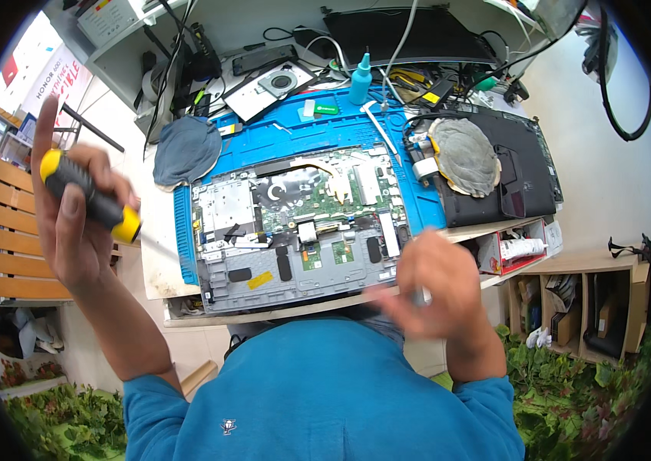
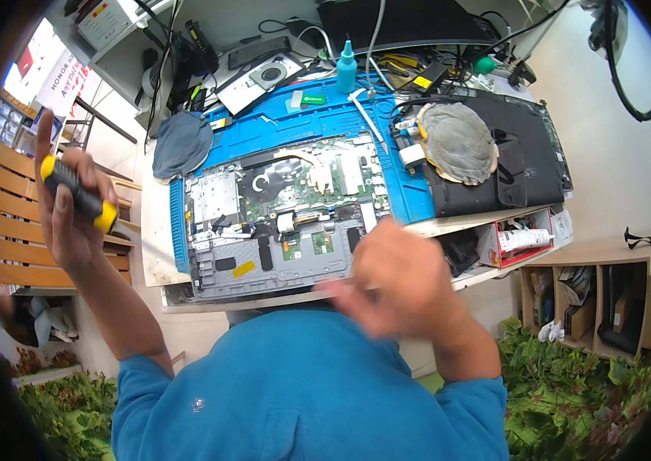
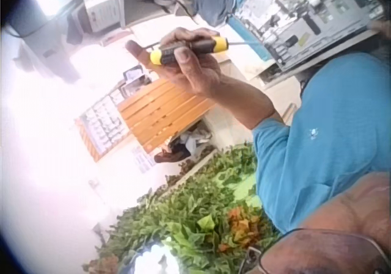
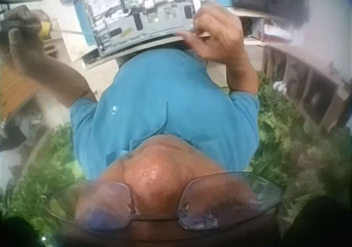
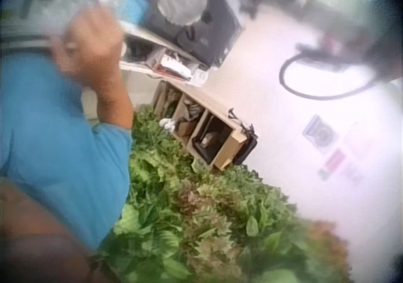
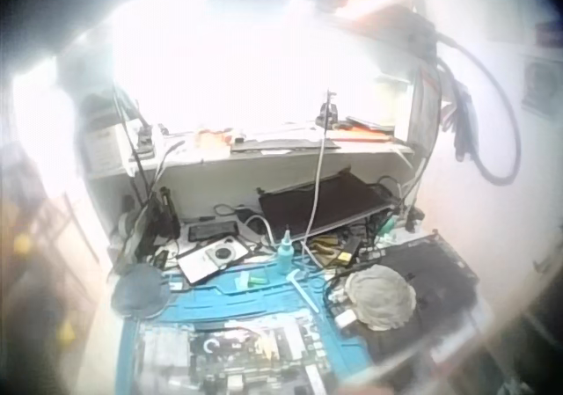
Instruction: The person uses a screwdriver to remove screws from a disassembled electronic device on a workbench. They then pick up a circular fan component, apply a substance from a green tube to it, and install it onto the device's internal circuitry, securing it with screws.
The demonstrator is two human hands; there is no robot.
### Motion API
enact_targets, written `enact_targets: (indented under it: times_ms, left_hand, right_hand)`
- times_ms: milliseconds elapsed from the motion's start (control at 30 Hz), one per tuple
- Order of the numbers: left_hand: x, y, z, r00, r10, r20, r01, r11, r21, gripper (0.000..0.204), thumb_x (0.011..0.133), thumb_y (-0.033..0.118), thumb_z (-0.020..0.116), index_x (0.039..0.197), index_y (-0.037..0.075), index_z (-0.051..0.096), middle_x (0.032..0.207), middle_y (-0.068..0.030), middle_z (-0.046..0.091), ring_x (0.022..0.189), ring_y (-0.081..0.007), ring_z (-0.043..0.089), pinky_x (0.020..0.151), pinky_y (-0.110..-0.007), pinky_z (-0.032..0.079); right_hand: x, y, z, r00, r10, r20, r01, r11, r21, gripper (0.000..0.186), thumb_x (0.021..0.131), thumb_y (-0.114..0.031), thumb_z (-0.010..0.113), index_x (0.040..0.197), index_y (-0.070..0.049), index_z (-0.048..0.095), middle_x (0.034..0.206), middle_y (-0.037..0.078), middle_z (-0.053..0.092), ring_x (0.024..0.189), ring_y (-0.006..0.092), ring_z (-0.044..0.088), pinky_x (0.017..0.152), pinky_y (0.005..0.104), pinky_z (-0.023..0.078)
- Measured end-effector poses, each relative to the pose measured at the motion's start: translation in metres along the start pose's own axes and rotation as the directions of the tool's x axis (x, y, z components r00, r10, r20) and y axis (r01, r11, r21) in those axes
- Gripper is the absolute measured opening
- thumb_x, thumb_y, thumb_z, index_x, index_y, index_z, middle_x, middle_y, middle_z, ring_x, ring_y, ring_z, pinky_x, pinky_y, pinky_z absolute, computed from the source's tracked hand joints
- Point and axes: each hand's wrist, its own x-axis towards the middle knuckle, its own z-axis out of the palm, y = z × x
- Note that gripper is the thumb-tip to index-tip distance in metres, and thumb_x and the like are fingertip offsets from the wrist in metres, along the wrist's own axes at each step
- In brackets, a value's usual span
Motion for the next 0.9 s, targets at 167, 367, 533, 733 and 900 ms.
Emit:
enact_targets:
  times_ms: [167,367,533,733,900]
  left_hand:
    - [-0.058,-0.013,-0.010,0.970,-0.128,-0.206,0.096,0.983,-0.159,0.095,0.105,0.022,0.064,0.178,0.000,0.007,0.091,-0.0086,0.052,0.053,-0.0139,0.057,0.045,-0.024,0.048]
    - [-0.112,-0.005,-0.035,0.907,-0.238,-0.347,0.199,0.969,-0.146,0.099,0.102,0.022,0.069,0.179,0.002,0.010,0.089,-0.0076,0.052,0.047,-0.0082,0.045,0.042,-0.021,0.040]
    - [-0.123,-0.023,-0.025,0.882,-0.274,-0.384,0.267,0.961,-0.074,0.103,0.096,0.020,0.071,0.178,-0.002,0.012,0.082,-0.0037,0.051,0.049,-0.0053,0.044,0.043,-0.019,0.039]
    - [-0.122,-0.015,0.004,0.787,-0.515,-0.340,0.513,0.852,-0.104,0.110,0.081,0.013,0.070,0.177,-0.003,0.018,0.075,-0.0019,0.052,0.059,-0.0076,0.049,0.053,-0.021,0.042]
    - [-0.121,-0.027,0.007,0.817,-0.531,-0.225,0.541,0.841,-0.022,0.112,0.080,0.012,0.068,0.178,-0.002,0.015,0.080,-0.0029,0.055,0.061,-0.0061,0.047,0.055,-0.019,0.038]
  right_hand:
    - [0.059,-0.088,0.043,0.870,-0.447,-0.209,0.492,0.813,0.310,0.038,0.087,-0.018,0.085,0.071,-0.010,0.052,0.073,0.003,0.053,0.062,0.0202,0.051,0.053,0.0370,0.040]
    - [0.094,-0.122,0.077,0.835,-0.475,-0.277,0.549,0.694,0.466,0.030,0.090,-0.024,0.066,0.066,-0.014,0.051,0.074,0.002,0.052,0.070,0.0187,0.052,0.056,0.0345,0.041]
    - [0.087,-0.093,0.068,0.785,-0.477,-0.396,0.611,0.702,0.366,0.043,0.088,0.004,0.073,0.064,-0.012,0.041,0.072,0.003,0.047,0.061,0.0164,0.048,0.052,0.0324,0.033]
    - [0.064,-0.002,0.049,0.963,-0.118,0.243,0.130,0.991,-0.032,0.046,0.084,-0.041,0.091,0.108,-0.006,0.073,0.112,0.012,0.067,0.102,0.0337,0.065,0.086,0.0484,0.054]
    - [0.050,0.043,0.074,0.894,0.121,0.431,-0.013,0.969,-0.246,0.079,0.079,-0.068,0.090,0.131,-0.012,0.075,0.143,0.016,0.060,0.137,0.0412,0.052,0.113,0.0557,0.047]
